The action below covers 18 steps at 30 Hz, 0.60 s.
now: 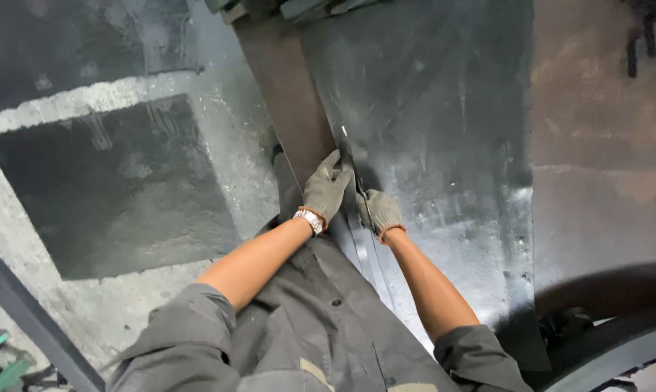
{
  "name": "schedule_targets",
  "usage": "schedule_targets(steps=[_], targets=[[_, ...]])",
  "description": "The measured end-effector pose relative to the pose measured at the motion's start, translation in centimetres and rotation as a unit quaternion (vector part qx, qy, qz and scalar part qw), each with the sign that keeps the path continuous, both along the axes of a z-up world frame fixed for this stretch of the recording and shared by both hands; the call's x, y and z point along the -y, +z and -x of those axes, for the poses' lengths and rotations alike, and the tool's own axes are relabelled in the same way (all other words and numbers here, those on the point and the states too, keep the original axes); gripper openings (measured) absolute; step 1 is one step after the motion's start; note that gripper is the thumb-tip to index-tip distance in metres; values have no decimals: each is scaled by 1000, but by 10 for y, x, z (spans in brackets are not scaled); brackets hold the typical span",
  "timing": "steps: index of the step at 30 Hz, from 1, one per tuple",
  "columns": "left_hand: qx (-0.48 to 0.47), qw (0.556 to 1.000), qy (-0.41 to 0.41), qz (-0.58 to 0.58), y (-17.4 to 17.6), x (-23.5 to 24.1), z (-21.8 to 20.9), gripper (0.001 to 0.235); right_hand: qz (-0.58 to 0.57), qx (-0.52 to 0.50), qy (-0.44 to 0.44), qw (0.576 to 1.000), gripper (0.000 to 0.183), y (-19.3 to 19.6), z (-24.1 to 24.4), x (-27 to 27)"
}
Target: Cutting long strips from a large black rubber sheet using scissors.
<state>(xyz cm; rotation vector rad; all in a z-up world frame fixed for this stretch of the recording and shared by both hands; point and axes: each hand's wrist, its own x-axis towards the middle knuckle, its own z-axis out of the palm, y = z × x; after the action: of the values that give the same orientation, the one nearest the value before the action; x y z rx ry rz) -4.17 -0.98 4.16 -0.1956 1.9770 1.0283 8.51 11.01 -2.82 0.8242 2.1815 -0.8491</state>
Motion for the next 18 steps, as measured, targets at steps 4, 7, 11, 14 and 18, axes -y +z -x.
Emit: schedule_targets(steps=[4, 7, 11, 14, 18], targets=[[-82, 995, 61, 14, -12, -14, 12, 61, 29, 37, -12, 999, 54, 5, -5, 0], [-105, 989, 101, 22, -29, -26, 24, 58, 23, 4, -12, 1000, 52, -8, -9, 1], [-110, 988, 90, 63, -39, -28, 27, 55, -7, -45, 5, 999, 45, -16, -12, 2], [-96, 988, 98, 64, -33, -29, 29, 55, -11, -55, -10, 998, 44, -12, -9, 7], [-47, 990, 108, 74, -30, -32, 34, 55, -30, -31, -29, 999, 38, -8, -3, 10]])
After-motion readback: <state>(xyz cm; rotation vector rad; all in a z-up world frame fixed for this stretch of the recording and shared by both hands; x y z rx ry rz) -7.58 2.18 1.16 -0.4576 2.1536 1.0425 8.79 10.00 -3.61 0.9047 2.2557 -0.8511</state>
